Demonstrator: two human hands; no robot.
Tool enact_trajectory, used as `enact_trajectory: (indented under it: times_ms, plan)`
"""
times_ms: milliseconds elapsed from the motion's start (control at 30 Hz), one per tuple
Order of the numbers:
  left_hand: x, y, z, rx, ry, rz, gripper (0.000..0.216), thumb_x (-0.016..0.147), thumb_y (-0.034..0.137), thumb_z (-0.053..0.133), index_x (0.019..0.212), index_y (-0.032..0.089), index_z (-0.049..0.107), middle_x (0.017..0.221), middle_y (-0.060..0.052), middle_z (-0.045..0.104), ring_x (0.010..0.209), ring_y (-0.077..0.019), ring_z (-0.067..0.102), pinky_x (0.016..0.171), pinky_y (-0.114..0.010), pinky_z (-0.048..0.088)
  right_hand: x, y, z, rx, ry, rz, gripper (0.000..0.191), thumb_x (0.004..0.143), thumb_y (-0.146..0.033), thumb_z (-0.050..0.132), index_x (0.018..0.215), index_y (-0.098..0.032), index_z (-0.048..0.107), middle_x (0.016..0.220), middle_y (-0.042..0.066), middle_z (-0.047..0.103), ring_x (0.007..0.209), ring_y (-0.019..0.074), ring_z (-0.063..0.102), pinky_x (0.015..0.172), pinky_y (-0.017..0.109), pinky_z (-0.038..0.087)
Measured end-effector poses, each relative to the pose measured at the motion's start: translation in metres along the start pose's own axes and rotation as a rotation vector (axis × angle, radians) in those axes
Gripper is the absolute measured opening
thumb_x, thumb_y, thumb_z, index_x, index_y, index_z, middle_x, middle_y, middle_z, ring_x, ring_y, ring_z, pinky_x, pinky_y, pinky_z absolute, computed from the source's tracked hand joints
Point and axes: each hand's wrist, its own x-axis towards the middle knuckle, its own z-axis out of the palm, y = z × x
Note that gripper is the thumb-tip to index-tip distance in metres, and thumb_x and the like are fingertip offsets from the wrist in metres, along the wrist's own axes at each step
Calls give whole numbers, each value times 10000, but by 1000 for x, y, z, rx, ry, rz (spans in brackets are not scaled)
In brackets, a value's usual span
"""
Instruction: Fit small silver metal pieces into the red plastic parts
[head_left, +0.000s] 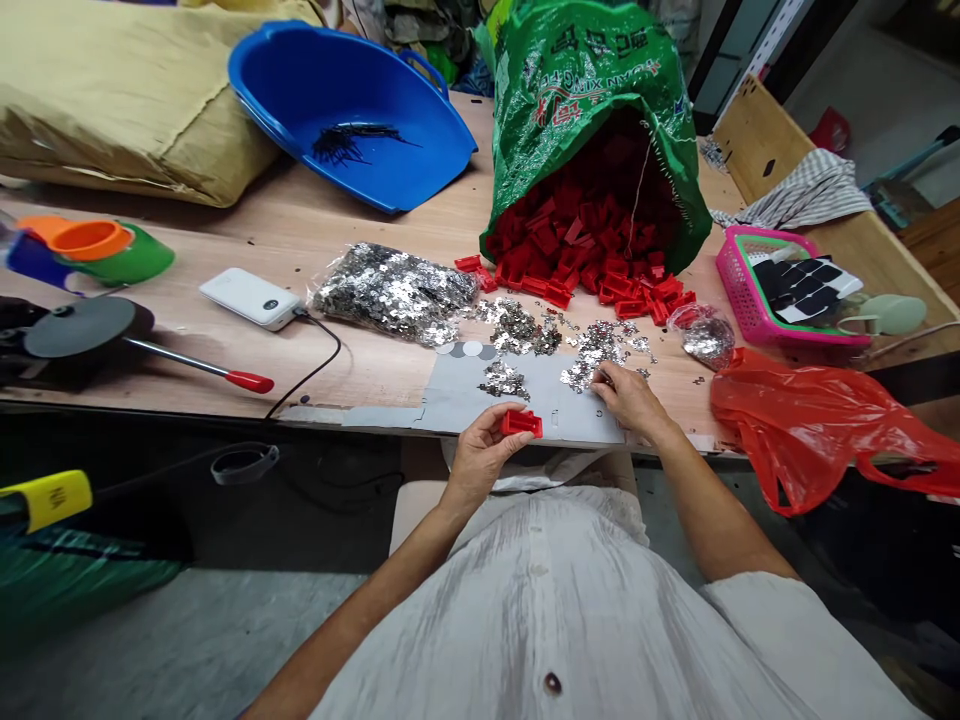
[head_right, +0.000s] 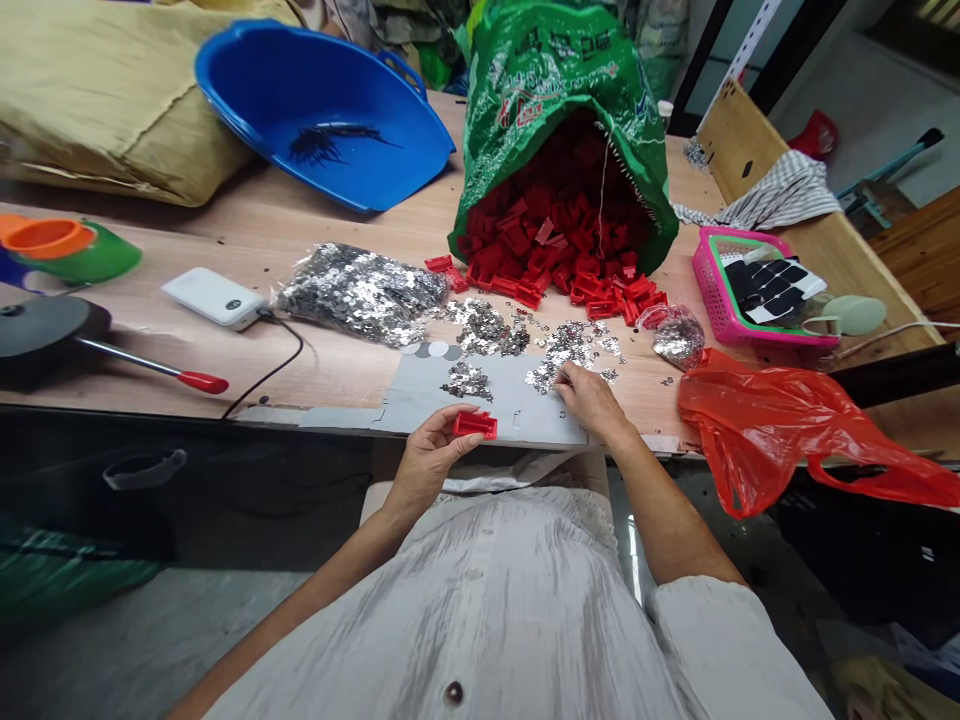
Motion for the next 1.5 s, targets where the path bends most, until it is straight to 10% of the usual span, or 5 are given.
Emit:
enact_trajectory:
  times_ms: [300,567,1000,1333,1500]
  plan:
    - [2,-5,2,66,27,68,388,674,285,806,1032,196,684,1004,-51,726,921,-197,683,904,-349,538,-3,-3,-3,142,56,35,94,870,-221,529,867,-223,623,886,29,693,834,190,615,768,310,436]
    - [-6,1,8,469,106,437,335,709,278,793,1037,258,725,1072,-68,718,1031,-249,649,973,-387,499,-23,-71,15,840,17,89,190,804,-388,661,848,-219,586,752,-21,592,594,111,525,571,244,437]
    - [-4,-2,5,689,0,863,433,795,135,708,1208,228,620,1122,-94,701,1057,-209,656,932,-364,535,-29,-91,30,650,86,-29,119,869,-287,576,939,-203,623,827,16,620,724,144,562,685,263,440]
    - [-8,-12,-1,221,42,307,367,734,245,777,1089,209,690,1089,-67,726,967,-197,693,902,-315,543,-27,-78,32,884,-175,48,310,836,-459,632,1011,-209,579,729,-34,506,600,105,445,563,236,374]
    - [-9,-10,-10,-7,114,132,402,681,234,811,1060,191,689,1045,-60,744,925,-181,701,904,-324,543,-13,-68,34,773,-55,71,254,859,-442,595,917,-196,607,764,-8,554,637,116,486,591,252,390]
